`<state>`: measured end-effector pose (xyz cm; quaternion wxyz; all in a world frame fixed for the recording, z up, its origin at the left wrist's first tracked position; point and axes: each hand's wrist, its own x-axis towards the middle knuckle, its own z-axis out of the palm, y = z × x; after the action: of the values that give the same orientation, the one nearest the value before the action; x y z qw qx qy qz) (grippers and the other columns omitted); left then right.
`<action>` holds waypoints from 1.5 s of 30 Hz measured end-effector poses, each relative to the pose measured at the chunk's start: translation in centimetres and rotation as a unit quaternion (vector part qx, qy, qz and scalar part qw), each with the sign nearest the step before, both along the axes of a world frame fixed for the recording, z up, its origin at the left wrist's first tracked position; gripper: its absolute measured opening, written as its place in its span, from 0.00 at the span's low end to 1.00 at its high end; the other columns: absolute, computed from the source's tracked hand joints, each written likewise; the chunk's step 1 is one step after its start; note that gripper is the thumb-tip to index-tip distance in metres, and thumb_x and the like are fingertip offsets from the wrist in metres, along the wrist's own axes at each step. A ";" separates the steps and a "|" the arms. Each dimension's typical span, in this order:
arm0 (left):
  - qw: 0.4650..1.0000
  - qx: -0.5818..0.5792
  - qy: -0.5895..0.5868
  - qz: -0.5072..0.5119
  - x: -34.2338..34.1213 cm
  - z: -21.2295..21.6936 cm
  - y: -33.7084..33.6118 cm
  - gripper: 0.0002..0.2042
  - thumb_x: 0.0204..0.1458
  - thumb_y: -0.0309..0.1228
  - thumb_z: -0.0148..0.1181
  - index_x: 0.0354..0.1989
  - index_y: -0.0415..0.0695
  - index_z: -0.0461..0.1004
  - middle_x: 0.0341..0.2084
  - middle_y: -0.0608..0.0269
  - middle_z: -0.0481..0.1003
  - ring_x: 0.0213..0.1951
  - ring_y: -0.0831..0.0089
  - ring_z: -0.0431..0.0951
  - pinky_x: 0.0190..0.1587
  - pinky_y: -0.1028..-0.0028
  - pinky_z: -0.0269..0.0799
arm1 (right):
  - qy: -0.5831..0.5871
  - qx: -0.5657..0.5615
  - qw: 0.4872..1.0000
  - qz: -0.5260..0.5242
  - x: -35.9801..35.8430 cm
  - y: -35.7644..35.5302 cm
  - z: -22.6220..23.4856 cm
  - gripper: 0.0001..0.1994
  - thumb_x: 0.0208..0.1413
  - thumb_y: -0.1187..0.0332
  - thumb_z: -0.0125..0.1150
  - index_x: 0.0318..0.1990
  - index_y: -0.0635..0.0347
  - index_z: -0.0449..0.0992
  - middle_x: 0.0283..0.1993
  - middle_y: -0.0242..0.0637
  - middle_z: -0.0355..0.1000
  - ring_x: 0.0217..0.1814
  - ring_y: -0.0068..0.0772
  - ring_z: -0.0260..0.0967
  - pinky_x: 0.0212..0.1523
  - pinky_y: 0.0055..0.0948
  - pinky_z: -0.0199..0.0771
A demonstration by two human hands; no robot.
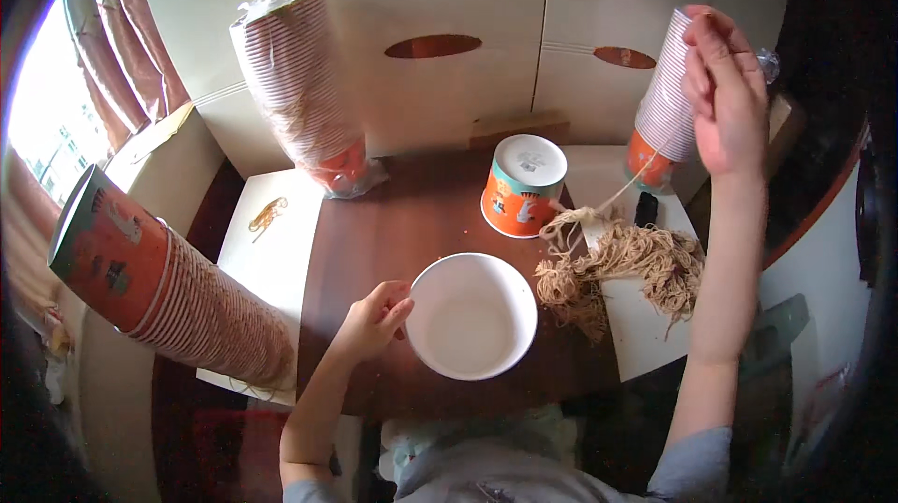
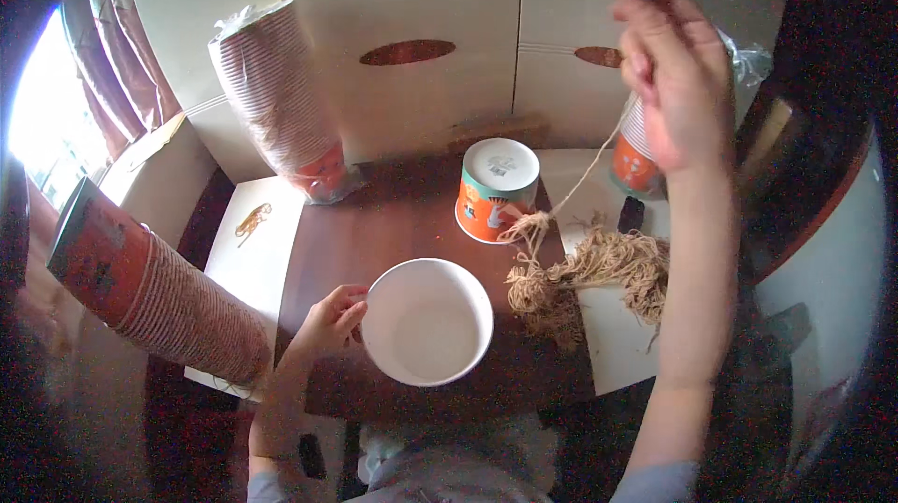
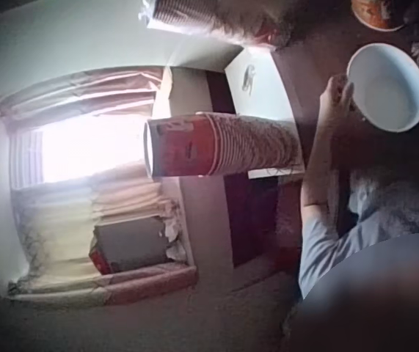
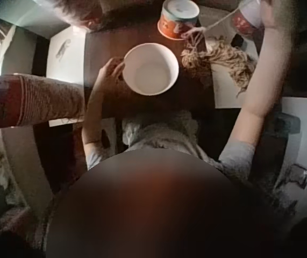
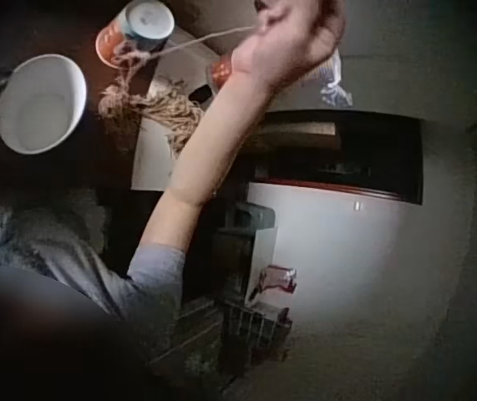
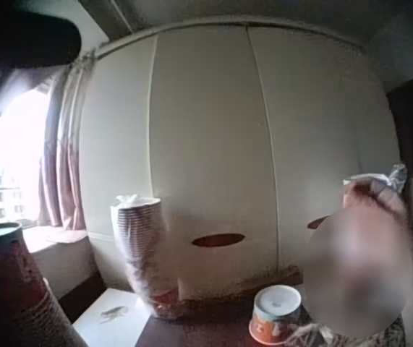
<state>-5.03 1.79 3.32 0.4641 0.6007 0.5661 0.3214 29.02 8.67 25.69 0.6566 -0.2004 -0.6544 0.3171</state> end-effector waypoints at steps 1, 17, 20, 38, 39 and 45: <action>1.000 0.012 -0.020 0.008 -0.4 -0.3 -0.5 0.16 0.50 0.33 0.52 0.44 0.36 0.64 0.24 0.58 0.72 0.23 0.76 0.72 0.25 0.77 0.69 | -0.029 0.000 0.999 0.025 -1.9 -0.6 -0.4 0.07 0.50 0.70 0.54 0.36 0.60 0.72 0.35 0.31 0.71 0.28 0.17 0.65 0.30 0.15 0.65; 0.965 0.015 -0.241 0.100 1.1 -3.9 -6.1 0.15 0.46 0.19 0.51 0.43 0.37 0.60 0.41 0.57 0.67 0.46 0.71 0.68 0.48 0.74 0.64 | -0.491 -0.041 0.863 0.110 -16.9 -4.3 -23.0 0.07 0.47 0.67 0.50 0.30 0.59 0.72 0.29 0.42 0.70 0.34 0.43 0.68 0.37 0.39 0.67; 0.964 0.024 -0.243 0.102 1.0 -4.2 -6.1 0.15 0.46 0.18 0.51 0.43 0.37 0.60 0.41 0.57 0.67 0.45 0.71 0.68 0.48 0.74 0.64 | -0.493 -0.047 0.862 0.109 -17.0 -4.3 -23.2 0.07 0.47 0.67 0.50 0.29 0.60 0.72 0.29 0.43 0.70 0.33 0.43 0.69 0.36 0.39 0.67; 0.977 0.058 -0.184 0.087 1.1 -4.2 -6.2 0.14 0.46 0.18 0.52 0.42 0.36 0.60 0.40 0.56 0.67 0.45 0.71 0.69 0.46 0.75 0.66 | -0.479 -0.106 0.856 0.164 -17.1 -4.1 -23.6 0.09 0.50 0.64 0.48 0.30 0.61 0.70 0.31 0.46 0.70 0.35 0.46 0.68 0.38 0.41 0.65; 0.978 0.056 -0.182 0.088 1.1 -4.1 -6.2 0.14 0.46 0.18 0.52 0.42 0.36 0.60 0.40 0.56 0.67 0.45 0.71 0.69 0.46 0.76 0.66 | -0.481 -0.103 0.856 0.159 -17.1 -4.2 -23.5 0.09 0.50 0.64 0.48 0.30 0.61 0.70 0.31 0.46 0.70 0.35 0.46 0.68 0.38 0.41 0.65; 0.978 0.064 -0.176 0.092 1.1 -4.0 -6.5 0.13 0.47 0.19 0.52 0.42 0.35 0.61 0.40 0.57 0.68 0.44 0.72 0.70 0.45 0.76 0.67 | -0.486 -0.090 0.857 0.146 -17.3 -4.3 -23.4 0.10 0.50 0.64 0.48 0.29 0.63 0.69 0.30 0.47 0.70 0.35 0.46 0.68 0.38 0.41 0.66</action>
<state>-3.89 -4.66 -0.66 0.4850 0.5084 0.5068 0.4994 11.74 4.36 2.26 0.1802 -0.2892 -0.8805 0.3295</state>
